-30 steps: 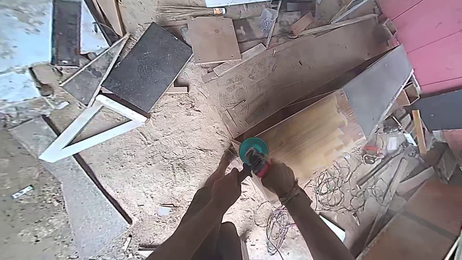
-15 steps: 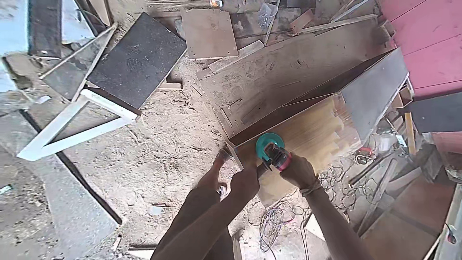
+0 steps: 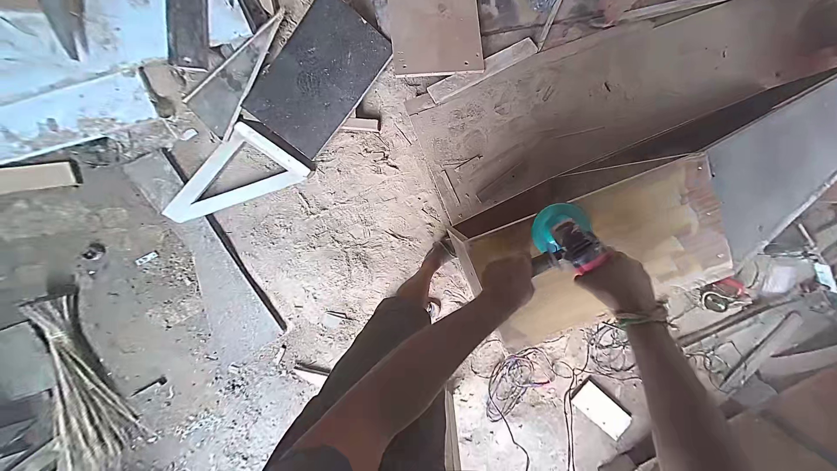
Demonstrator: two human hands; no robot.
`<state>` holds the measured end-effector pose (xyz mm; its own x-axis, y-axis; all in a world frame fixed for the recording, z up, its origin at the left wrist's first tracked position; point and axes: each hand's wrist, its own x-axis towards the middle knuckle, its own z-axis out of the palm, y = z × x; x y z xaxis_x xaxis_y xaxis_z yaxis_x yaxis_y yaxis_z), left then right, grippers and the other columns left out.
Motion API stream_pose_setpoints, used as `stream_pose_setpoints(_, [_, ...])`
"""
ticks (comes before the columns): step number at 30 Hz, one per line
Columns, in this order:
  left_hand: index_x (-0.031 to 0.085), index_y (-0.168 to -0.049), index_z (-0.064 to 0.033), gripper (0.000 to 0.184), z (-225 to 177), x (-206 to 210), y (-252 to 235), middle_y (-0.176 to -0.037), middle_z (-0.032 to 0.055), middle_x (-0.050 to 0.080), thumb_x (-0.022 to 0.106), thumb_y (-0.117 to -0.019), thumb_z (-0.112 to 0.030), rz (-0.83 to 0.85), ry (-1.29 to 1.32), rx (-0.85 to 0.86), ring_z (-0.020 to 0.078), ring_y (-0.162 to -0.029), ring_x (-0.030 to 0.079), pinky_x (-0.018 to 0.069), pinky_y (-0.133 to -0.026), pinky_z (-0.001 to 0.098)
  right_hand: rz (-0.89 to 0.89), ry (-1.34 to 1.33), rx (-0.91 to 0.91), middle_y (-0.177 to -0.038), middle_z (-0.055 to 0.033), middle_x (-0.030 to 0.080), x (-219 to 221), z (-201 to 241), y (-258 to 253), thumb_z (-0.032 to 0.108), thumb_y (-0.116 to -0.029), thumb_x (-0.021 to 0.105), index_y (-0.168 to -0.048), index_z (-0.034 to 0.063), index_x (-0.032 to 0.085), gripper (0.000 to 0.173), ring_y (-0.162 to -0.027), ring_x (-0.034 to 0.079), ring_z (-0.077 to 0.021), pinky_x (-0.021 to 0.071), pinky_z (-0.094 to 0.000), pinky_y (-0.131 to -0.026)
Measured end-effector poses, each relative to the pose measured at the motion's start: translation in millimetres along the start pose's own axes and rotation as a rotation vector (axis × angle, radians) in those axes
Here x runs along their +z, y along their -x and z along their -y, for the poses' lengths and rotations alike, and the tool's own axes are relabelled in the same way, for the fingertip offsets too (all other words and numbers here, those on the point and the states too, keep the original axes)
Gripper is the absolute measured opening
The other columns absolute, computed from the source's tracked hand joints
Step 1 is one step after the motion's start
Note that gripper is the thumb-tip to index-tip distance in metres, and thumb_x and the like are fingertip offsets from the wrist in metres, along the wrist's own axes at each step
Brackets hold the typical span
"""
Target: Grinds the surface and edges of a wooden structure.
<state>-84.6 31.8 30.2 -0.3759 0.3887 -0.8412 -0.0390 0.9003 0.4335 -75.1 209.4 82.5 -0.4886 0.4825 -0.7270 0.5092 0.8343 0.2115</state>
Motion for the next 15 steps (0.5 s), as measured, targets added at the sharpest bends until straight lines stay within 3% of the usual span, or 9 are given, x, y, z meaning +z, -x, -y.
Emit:
stream_pose_setpoints(4, [0.053, -0.138, -0.0142, 0.043, 58, 8, 32, -0.115, 0.0157, 0.072, 0.058, -0.0959, -0.021, 0.023, 0.011, -0.179, 0.0371, -0.104, 0.072, 0.0576, -0.082, 0.0589, 0.076, 0.033, -0.139, -0.111, -0.0213, 0.073, 26, 52, 31, 0.041, -0.0771, 0.080, -0.125, 0.0036, 0.065, 0.062, -0.107, 0.071, -0.0401, 0.0565, -0.0617, -0.086])
stream_pose_setpoints(8, [0.055, -0.130, -0.0143, 0.033, 93, 24, 46, -0.112, 0.0132, 0.072, 0.056, -0.0977, -0.024, 0.010, 0.047, -0.254, 0.0342, -0.104, 0.072, 0.0578, -0.083, 0.0557, 0.135, 0.109, -0.208, -0.109, -0.0169, 0.073, 37, 85, 48, 0.040, -0.0765, 0.077, -0.118, 0.0045, 0.065, 0.055, -0.104, 0.072, -0.0352, 0.0582, -0.0561, -0.083])
stream_pose_setpoints(11, [0.055, -0.130, -0.0144, 0.033, 91, 30, 46, -0.110, 0.0129, 0.073, 0.056, -0.0978, -0.025, 0.009, 0.080, -0.255, 0.0336, -0.103, 0.073, 0.0580, -0.083, 0.0559, 0.149, 0.142, -0.215, -0.110, -0.0166, 0.072, 35, 83, 44, 0.040, -0.0750, 0.078, -0.118, 0.0046, 0.065, 0.057, -0.105, 0.072, -0.0345, 0.0582, -0.0553, -0.083])
stream_pose_setpoints(15, [0.051, -0.141, -0.0157, 0.046, 60, 19, 29, -0.115, 0.0147, 0.073, 0.058, -0.0959, -0.022, 0.031, 0.076, -0.166, 0.0365, -0.104, 0.072, 0.0575, -0.083, 0.0586, 0.101, 0.118, -0.111, -0.109, -0.0195, 0.073, 21, 57, 32, 0.040, -0.0740, 0.080, -0.121, 0.0029, 0.065, 0.062, -0.105, 0.072, -0.0375, 0.0578, -0.0584, -0.084])
